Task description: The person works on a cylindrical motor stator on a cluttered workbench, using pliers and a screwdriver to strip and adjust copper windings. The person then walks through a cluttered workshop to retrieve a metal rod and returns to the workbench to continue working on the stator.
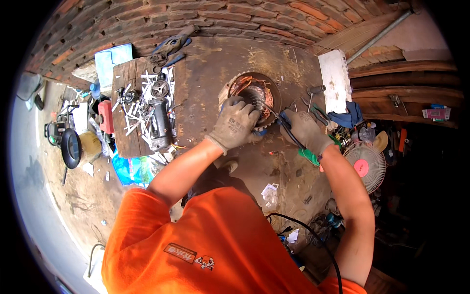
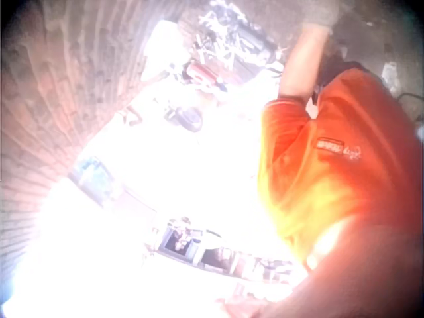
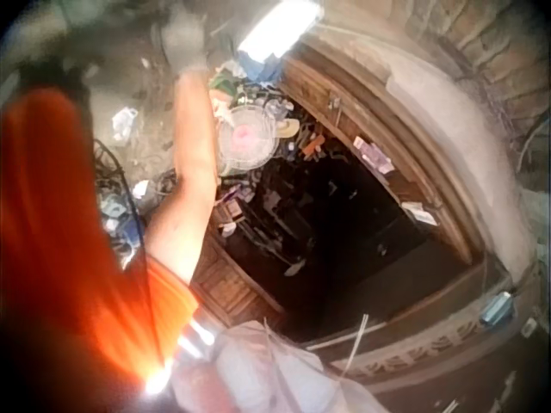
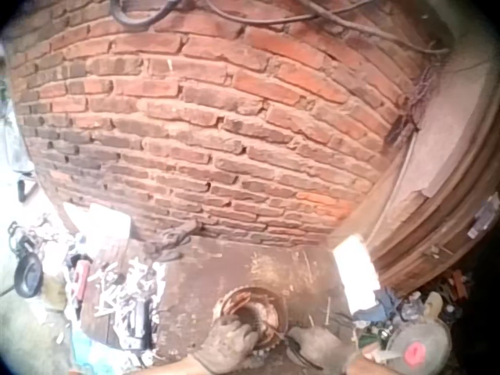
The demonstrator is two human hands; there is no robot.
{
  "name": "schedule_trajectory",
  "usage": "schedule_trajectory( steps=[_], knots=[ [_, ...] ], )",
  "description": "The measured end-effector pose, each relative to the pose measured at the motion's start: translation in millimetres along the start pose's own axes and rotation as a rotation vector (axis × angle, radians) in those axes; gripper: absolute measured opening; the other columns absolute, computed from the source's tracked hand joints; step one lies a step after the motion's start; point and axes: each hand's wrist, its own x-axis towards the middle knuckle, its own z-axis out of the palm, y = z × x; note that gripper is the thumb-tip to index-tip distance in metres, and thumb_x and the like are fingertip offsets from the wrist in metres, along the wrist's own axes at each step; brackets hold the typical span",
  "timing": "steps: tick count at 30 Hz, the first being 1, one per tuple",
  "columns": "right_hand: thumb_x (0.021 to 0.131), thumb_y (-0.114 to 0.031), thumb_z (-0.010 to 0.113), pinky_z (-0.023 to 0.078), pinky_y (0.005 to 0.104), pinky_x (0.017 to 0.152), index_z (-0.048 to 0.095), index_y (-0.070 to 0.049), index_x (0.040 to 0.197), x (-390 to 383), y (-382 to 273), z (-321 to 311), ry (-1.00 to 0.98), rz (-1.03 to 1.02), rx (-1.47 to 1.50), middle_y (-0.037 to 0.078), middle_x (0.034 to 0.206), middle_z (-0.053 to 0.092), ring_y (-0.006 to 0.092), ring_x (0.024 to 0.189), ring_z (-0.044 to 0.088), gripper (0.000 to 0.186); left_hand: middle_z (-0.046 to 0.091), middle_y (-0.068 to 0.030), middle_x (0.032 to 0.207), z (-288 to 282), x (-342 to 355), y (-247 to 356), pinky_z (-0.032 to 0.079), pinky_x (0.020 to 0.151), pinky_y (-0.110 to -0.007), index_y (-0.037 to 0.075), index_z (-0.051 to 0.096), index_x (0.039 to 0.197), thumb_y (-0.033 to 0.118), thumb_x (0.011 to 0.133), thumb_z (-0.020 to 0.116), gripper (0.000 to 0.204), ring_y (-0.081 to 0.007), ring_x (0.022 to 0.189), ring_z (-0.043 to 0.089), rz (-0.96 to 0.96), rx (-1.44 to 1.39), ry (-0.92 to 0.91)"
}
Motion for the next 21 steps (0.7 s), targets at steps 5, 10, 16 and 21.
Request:
schedule_trajectory(
  steps=[5,10,16,21],
  knots=[
    [0.088,-0.026,0.065,0.050,0.0489,0.069,0.064,0.000,0.100,-21.0,10.5,9.8,0.208,0.074,0.346,0.020,0.077,0.066,0.0388,0.074,0.066,0.029,0.066,-0.0107,0.088,0.5,1.8,2.8,0.044,0.099,-0.046,0.007,0.069,0.086,0.045,0.063,0.082,0.047,-0.0293,0.095,0.064,-0.002,-0.011,0.004],
    [0.093,-0.035,0.066,0.045,0.0328,0.052,0.070,-0.002,0.109,-36.6,48.3,39.3,0.241,0.325,0.783,0.007,0.075,0.063,0.0143,0.060,0.058,0.037,0.070,-0.0134,0.088,-11.1,11.9,11.9,0.045,0.096,-0.046,0.007,0.071,0.089,0.043,0.078,0.074,0.038,-0.0302,0.093,0.066,-0.125,0.010,-0.138],
    [0.087,-0.036,0.067,0.051,0.0512,0.072,0.071,-0.002,0.095,14.5,126.0,111.6,0.500,0.362,0.113,0.022,0.085,0.067,0.0401,0.078,0.066,0.035,0.069,-0.0137,0.094,-13.6,43.7,19.7,0.045,0.089,-0.047,0.006,0.072,0.095,0.036,0.086,0.068,0.032,-0.0312,0.094,0.065,-0.204,0.101,-0.438],
    [0.082,-0.033,0.068,0.052,0.0535,0.084,0.065,0.000,0.115,50.4,141.8,126.0,0.510,0.444,0.099,0.030,0.096,0.067,0.0460,0.092,0.065,0.047,0.066,-0.0124,0.094,-10.0,32.5,15.7,0.044,0.087,-0.047,0.007,0.070,0.096,0.027,0.081,0.073,0.025,-0.0303,0.098,0.063,-0.113,0.061,-0.262]
  ],
)
